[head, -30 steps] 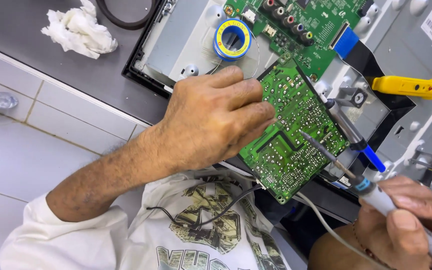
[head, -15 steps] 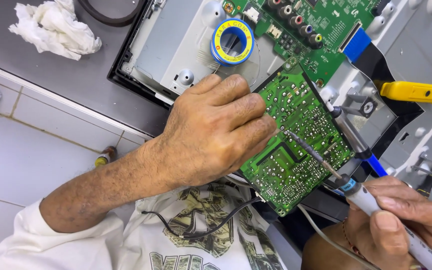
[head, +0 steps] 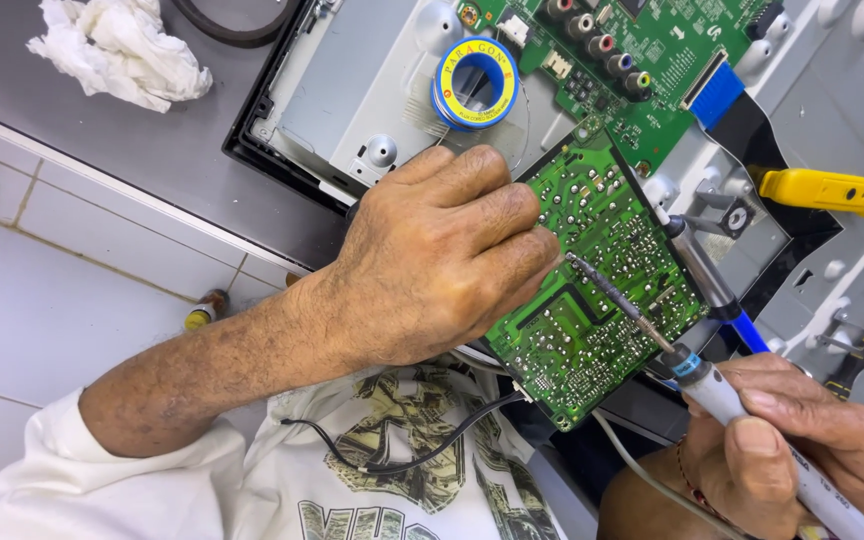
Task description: The person uses a soldering iron to work on a green circuit board, then flips it over to inspect the other side. They also handle a yellow circuit board, turning it over to view both sides before returning to the green board to continue soldering.
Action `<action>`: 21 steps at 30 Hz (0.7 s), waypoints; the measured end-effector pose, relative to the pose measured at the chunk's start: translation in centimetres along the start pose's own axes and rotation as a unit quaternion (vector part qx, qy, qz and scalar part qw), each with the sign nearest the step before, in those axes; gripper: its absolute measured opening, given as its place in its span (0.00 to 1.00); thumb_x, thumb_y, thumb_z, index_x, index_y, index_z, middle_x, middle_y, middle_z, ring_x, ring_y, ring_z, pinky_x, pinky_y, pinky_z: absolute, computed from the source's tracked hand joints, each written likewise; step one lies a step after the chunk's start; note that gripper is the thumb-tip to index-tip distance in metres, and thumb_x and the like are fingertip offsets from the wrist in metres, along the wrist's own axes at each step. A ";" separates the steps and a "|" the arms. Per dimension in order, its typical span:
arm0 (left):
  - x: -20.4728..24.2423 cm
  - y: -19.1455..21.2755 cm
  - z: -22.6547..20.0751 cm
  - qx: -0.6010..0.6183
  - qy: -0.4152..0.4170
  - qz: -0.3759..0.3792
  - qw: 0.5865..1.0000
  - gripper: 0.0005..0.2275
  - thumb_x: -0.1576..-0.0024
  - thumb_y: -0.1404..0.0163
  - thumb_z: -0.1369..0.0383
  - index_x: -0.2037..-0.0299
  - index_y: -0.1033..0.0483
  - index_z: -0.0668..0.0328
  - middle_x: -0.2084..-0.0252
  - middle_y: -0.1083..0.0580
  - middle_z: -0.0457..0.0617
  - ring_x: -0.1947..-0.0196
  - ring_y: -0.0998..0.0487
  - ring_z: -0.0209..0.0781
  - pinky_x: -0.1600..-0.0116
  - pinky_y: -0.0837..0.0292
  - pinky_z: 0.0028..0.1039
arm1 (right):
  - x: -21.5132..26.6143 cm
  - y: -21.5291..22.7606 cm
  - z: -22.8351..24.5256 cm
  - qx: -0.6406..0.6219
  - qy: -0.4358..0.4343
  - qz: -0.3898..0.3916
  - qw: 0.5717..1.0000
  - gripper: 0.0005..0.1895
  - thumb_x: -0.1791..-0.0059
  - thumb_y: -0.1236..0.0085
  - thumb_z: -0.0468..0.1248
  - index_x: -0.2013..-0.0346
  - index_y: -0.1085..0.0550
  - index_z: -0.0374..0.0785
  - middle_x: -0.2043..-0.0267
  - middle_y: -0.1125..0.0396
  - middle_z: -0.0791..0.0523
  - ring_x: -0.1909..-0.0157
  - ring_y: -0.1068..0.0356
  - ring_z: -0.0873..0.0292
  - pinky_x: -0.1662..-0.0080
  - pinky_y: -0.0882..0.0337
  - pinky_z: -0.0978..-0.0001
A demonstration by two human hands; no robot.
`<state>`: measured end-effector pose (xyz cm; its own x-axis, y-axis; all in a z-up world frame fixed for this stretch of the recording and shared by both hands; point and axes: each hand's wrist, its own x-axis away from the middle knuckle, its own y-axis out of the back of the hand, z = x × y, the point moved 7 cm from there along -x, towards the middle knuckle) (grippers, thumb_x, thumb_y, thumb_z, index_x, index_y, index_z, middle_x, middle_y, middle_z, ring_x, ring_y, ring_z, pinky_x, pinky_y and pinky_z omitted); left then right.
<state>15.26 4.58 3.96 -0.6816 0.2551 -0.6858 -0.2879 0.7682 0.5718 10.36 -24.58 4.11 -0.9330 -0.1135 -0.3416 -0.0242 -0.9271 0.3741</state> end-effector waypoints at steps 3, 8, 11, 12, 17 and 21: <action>0.1 -0.1 0.0 -0.005 0.000 0.000 1.000 0.12 0.35 0.50 0.72 0.73 0.35 0.59 0.73 0.38 0.47 0.71 0.39 0.45 0.68 0.47 0.33 | 0.0 1.7 -1.3 0.000 -0.011 0.126 0.992 0.18 0.56 0.51 0.40 0.55 0.31 0.32 0.62 0.32 0.39 0.62 0.25 0.46 0.56 0.23 0.55; 0.1 -0.2 0.0 -0.015 -0.006 -0.003 1.000 0.13 0.36 0.50 0.73 0.75 0.36 0.58 0.74 0.39 0.46 0.71 0.39 0.45 0.69 0.46 0.33 | -0.2 0.2 -0.5 -0.019 0.037 0.008 0.999 0.12 0.57 0.49 0.34 0.62 0.32 0.29 0.69 0.35 0.42 0.69 0.29 0.49 0.63 0.28 0.58; 0.2 -0.3 -0.1 -0.017 -0.006 0.000 1.000 0.14 0.36 0.49 0.73 0.75 0.36 0.58 0.74 0.39 0.46 0.71 0.38 0.45 0.69 0.45 0.33 | -0.1 -0.3 -0.5 -0.024 0.034 0.020 0.999 0.12 0.58 0.48 0.34 0.63 0.31 0.29 0.69 0.34 0.43 0.69 0.29 0.49 0.63 0.28 0.59; 0.1 -0.3 -0.1 -0.018 -0.005 0.001 1.000 0.14 0.36 0.49 0.72 0.76 0.36 0.58 0.74 0.38 0.46 0.71 0.38 0.46 0.69 0.45 0.34 | -0.3 -0.7 -0.2 -0.020 0.043 -0.001 0.999 0.10 0.57 0.47 0.32 0.65 0.32 0.29 0.71 0.35 0.43 0.72 0.30 0.51 0.65 0.29 0.61; 0.1 -0.3 -0.2 -0.019 -0.002 -0.007 1.000 0.14 0.37 0.49 0.73 0.76 0.36 0.58 0.75 0.39 0.46 0.71 0.38 0.45 0.69 0.45 0.33 | -0.1 0.0 -0.8 -0.030 0.048 0.017 0.998 0.11 0.57 0.46 0.33 0.63 0.30 0.29 0.68 0.33 0.43 0.68 0.28 0.49 0.63 0.26 0.59; 0.0 -0.4 -0.3 -0.019 -0.005 -0.002 1.000 0.15 0.36 0.50 0.73 0.77 0.37 0.58 0.75 0.39 0.45 0.72 0.39 0.45 0.70 0.46 0.33 | -0.1 0.2 -0.8 -0.026 0.054 0.020 0.998 0.12 0.57 0.45 0.33 0.62 0.30 0.29 0.67 0.32 0.43 0.68 0.28 0.50 0.63 0.26 0.60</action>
<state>15.21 4.10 3.85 -0.6732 0.2592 -0.6925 -0.3159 0.7460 0.5863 10.71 -25.05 3.54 -0.8885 -0.1857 -0.4197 0.0335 -0.9383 0.3442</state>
